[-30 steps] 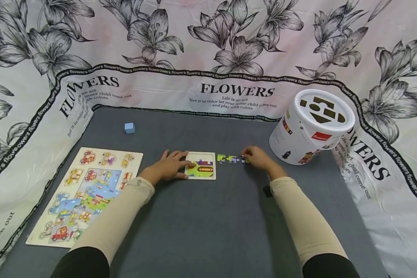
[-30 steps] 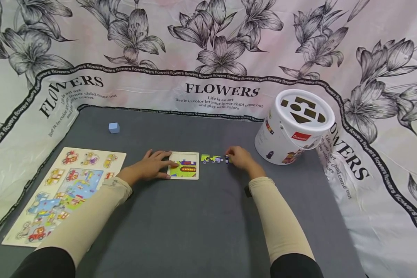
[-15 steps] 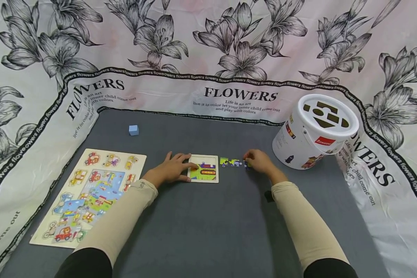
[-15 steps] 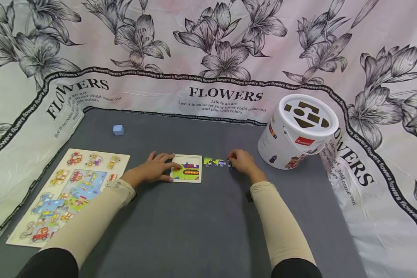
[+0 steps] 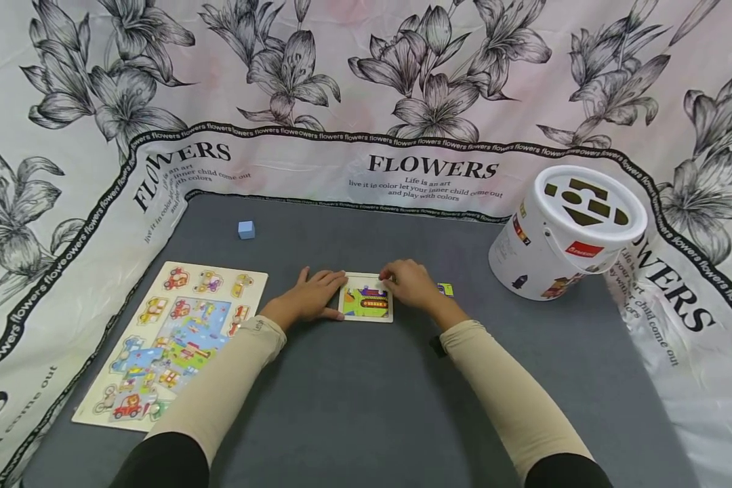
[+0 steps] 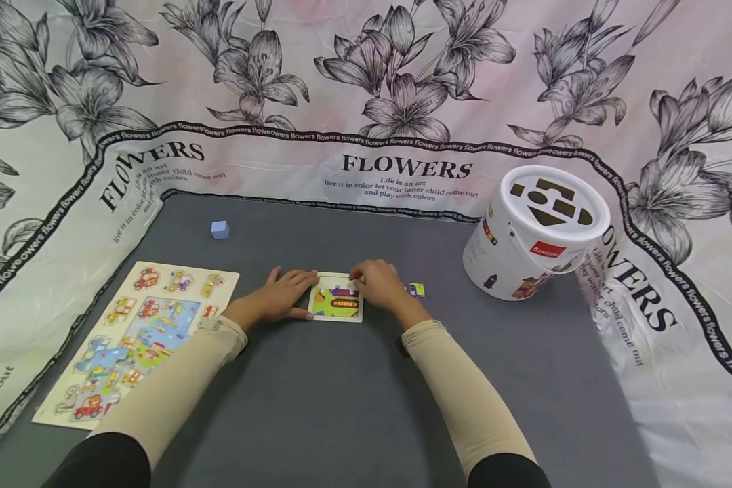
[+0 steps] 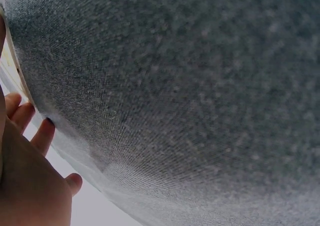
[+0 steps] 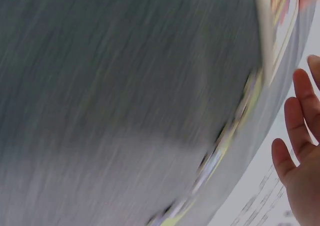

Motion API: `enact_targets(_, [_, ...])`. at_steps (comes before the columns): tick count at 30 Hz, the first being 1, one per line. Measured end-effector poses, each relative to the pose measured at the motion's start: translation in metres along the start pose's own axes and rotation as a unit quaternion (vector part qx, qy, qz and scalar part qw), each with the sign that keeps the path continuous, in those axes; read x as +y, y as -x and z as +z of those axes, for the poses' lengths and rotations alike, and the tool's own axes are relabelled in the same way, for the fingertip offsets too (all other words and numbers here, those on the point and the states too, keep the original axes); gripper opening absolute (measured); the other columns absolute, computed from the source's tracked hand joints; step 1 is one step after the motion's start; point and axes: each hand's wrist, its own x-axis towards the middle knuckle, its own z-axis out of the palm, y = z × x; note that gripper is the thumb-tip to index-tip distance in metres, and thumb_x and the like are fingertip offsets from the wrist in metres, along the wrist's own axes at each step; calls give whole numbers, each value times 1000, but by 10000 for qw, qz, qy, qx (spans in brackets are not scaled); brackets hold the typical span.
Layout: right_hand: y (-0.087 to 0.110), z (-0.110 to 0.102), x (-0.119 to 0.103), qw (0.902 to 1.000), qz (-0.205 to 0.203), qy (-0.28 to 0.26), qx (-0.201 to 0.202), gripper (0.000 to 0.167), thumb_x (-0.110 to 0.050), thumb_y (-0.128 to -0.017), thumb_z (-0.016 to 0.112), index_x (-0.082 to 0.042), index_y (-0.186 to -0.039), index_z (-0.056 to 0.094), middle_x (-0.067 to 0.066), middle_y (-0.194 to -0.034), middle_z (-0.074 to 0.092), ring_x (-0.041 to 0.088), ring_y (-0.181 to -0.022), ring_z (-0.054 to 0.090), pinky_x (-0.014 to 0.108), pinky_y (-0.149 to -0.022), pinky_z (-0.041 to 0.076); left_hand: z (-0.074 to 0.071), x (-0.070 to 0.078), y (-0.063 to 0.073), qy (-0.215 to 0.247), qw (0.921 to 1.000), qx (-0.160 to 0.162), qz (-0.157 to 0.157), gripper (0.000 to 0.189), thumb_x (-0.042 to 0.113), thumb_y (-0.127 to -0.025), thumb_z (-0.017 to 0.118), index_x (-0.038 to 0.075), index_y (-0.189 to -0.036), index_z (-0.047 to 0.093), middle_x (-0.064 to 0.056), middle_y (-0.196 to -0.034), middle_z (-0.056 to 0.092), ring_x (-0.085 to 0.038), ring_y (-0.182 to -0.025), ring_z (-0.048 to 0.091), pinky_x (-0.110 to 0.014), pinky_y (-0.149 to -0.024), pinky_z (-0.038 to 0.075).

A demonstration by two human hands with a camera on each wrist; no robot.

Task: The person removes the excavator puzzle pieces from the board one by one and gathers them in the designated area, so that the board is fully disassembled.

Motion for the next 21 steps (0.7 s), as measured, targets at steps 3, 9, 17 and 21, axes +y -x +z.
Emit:
enact_targets(3, [-7,12,-16,9981,-550,213,-193,17,-14,-93,64,-11,-107,73,6,-108,71,30,-105,62,53,-90,46,0,1,1,-23,10000,-22,-56,84,56,-90,60,11,-153,29,-6,-160,24,-29,-147,21,-67,-112,7])
enact_targets(9, [-13,28,-32,9943,-873,465,-400,23,-16,-93,64,-13,-115,71,5,-115,69,29,-110,60,53,-95,44,3,1,-1,4,9999,-53,-94,84,57,-89,59,11,-153,30,-4,-161,23,-27,-147,19,-67,-113,7])
enact_targets(17, [-19,28,-43,9908,-579,832,-892,27,-24,-94,65,-17,-120,69,4,-118,66,28,-113,56,53,-99,40,3,1,0,25,9998,-69,-192,84,57,-89,60,12,-153,29,-2,-161,23,-26,-147,19,-67,-113,7])
enact_targets(21, [-22,28,-49,9901,-407,870,-1024,30,-30,-93,66,-18,-120,69,4,-120,65,28,-113,55,52,-98,40,1,0,1,36,9998,-84,-193,84,56,-89,60,12,-153,30,-3,-161,23,-27,-147,19,-67,-113,7])
